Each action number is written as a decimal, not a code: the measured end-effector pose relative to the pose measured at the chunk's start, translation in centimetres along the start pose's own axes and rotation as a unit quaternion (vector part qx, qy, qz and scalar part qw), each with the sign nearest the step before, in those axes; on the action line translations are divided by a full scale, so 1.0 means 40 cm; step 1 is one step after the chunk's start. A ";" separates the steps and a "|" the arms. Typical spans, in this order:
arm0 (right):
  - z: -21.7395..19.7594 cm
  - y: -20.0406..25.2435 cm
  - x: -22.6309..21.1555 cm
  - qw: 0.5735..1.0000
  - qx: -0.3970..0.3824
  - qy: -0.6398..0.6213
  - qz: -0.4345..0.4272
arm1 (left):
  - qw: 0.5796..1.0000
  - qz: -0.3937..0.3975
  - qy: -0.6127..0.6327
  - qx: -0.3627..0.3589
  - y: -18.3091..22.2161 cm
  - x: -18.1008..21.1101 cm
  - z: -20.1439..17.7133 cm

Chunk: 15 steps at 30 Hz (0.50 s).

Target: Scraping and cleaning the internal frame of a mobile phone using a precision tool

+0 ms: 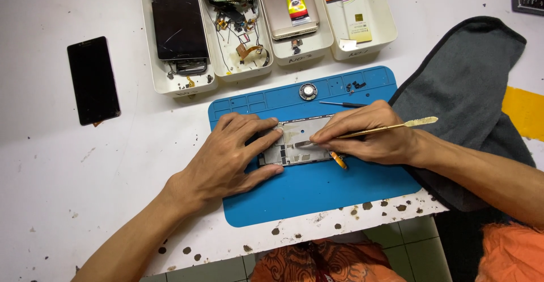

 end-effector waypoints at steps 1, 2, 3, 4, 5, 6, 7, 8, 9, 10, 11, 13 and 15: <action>0.002 -0.002 -0.002 1.000 0.000 0.000 0.001 | 1.000 0.000 0.001 0.000 0.001 -0.001 0.002; 0.003 -0.004 -0.005 1.000 -0.001 0.001 0.002 | 1.000 -0.001 0.001 -0.003 0.002 -0.002 0.004; 0.005 -0.007 -0.007 1.000 -0.003 0.002 0.001 | 1.000 -0.001 -0.001 -0.006 0.003 -0.003 0.005; 0.004 -0.008 -0.007 1.000 -0.002 0.002 0.001 | 1.000 -0.001 -0.001 -0.006 0.002 -0.003 0.004; 0.003 -0.010 -0.007 1.000 -0.009 -0.003 -0.011 | 1.000 0.000 0.000 -0.002 0.001 -0.003 0.003; 0.003 -0.011 -0.008 1.000 -0.017 -0.007 -0.023 | 1.000 0.002 0.001 0.002 0.001 -0.002 0.003; 0.005 -0.012 -0.007 1.000 -0.017 -0.008 -0.023 | 1.000 0.001 0.002 0.003 0.002 -0.002 0.004; 0.007 -0.013 -0.008 0.999 -0.019 -0.009 -0.032 | 1.000 0.002 0.002 0.003 0.002 -0.002 0.004; 0.008 -0.015 -0.009 0.999 -0.021 -0.010 -0.042 | 1.000 0.003 0.002 0.004 0.001 -0.002 0.004; 0.008 -0.012 -0.008 0.999 -0.021 -0.010 -0.042 | 1.000 0.003 0.002 0.004 0.001 -0.001 0.005; 0.007 -0.011 -0.007 0.999 -0.020 -0.013 -0.035 | 1.000 0.002 -0.001 0.003 0.001 -0.001 0.004; 0.004 -0.009 -0.008 0.999 -0.019 -0.016 -0.028 | 1.000 0.002 -0.004 0.002 0.000 -0.001 0.002; -0.001 -0.008 -0.009 1.000 -0.012 0.003 0.018 | 1.000 0.001 0.000 -0.001 0.000 -0.001 0.001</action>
Point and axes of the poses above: each hand's wrist, its own y-axis away from the middle knuckle, its own z-axis out of the palm, x = y × z, the point moved 2 cm from there along -y, towards the middle knuckle, and after that the axes turned 1 degree about -x, right-handed, at the moved point
